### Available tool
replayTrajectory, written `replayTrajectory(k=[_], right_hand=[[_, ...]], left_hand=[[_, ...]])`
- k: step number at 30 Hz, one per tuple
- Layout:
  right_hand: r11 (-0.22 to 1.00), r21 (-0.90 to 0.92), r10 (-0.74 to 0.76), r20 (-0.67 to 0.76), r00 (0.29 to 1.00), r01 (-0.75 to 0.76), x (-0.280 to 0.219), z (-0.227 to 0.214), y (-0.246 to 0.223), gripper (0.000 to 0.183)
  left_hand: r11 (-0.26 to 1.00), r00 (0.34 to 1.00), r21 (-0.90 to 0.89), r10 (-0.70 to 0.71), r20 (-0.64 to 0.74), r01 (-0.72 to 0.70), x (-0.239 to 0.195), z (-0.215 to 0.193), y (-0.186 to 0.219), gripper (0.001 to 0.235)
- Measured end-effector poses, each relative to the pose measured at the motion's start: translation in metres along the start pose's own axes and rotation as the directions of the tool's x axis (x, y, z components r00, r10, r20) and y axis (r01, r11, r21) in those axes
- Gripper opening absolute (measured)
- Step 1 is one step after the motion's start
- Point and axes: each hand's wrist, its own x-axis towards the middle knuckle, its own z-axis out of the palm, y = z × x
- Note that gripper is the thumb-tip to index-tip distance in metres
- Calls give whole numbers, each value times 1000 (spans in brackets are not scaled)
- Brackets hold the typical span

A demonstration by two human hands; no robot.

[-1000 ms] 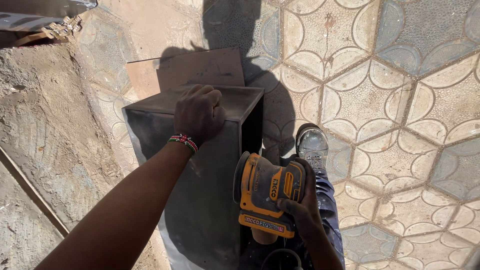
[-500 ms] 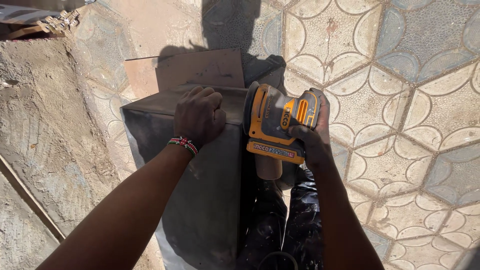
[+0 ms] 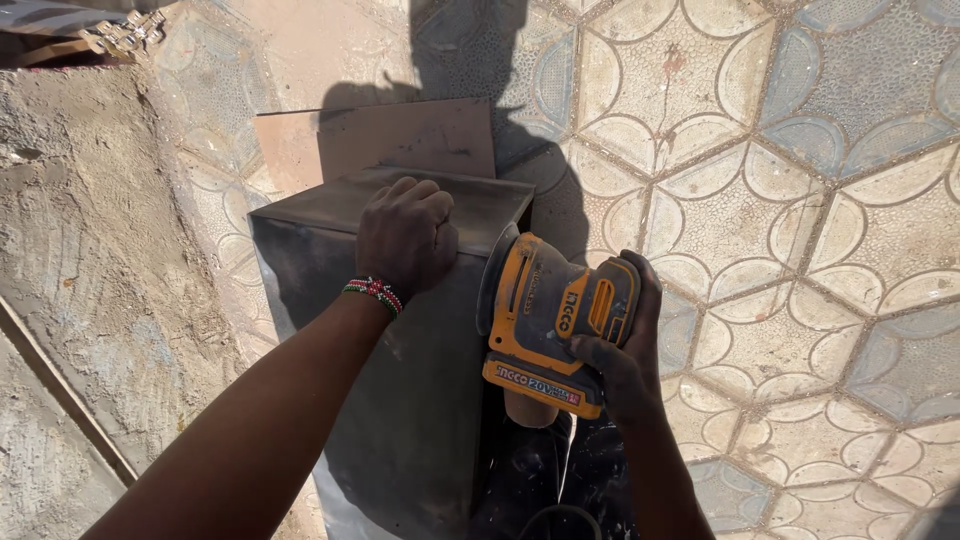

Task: The person uses an electric sander to smooth the surface of a dark metal structure. They hold the sander with their right hand and guide it along the edges and flat surfaces, while their left hand stabilizes the metal piece.

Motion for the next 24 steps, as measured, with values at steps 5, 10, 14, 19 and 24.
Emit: replayTrajectory(k=[5, 10, 14, 19, 24], right_hand=[[982, -44, 181, -92, 979, -186, -66, -5, 21, 125], [973, -34, 223, -95, 970, -227, -84, -4, 28, 127], [975, -77, 202, -109, 973, -210, -65, 1, 8, 125], [992, -73, 99, -33, 995, -101, -8, 3, -7, 127], [1000, 0, 12, 56, 998, -12, 74, -23, 30, 121]], left_hand=[[1000, 999, -5, -19, -35, 18, 3, -8, 10, 14], [997, 998, -77, 21, -57, -25, 6, -17, 17, 7], [997, 999, -54, -53, 9, 53, 4, -15, 16, 14], [998, 997, -33, -59, 58, 61, 12, -24, 21, 14], [991, 949, -29, -119, 292, 133, 30, -50, 37, 24]])
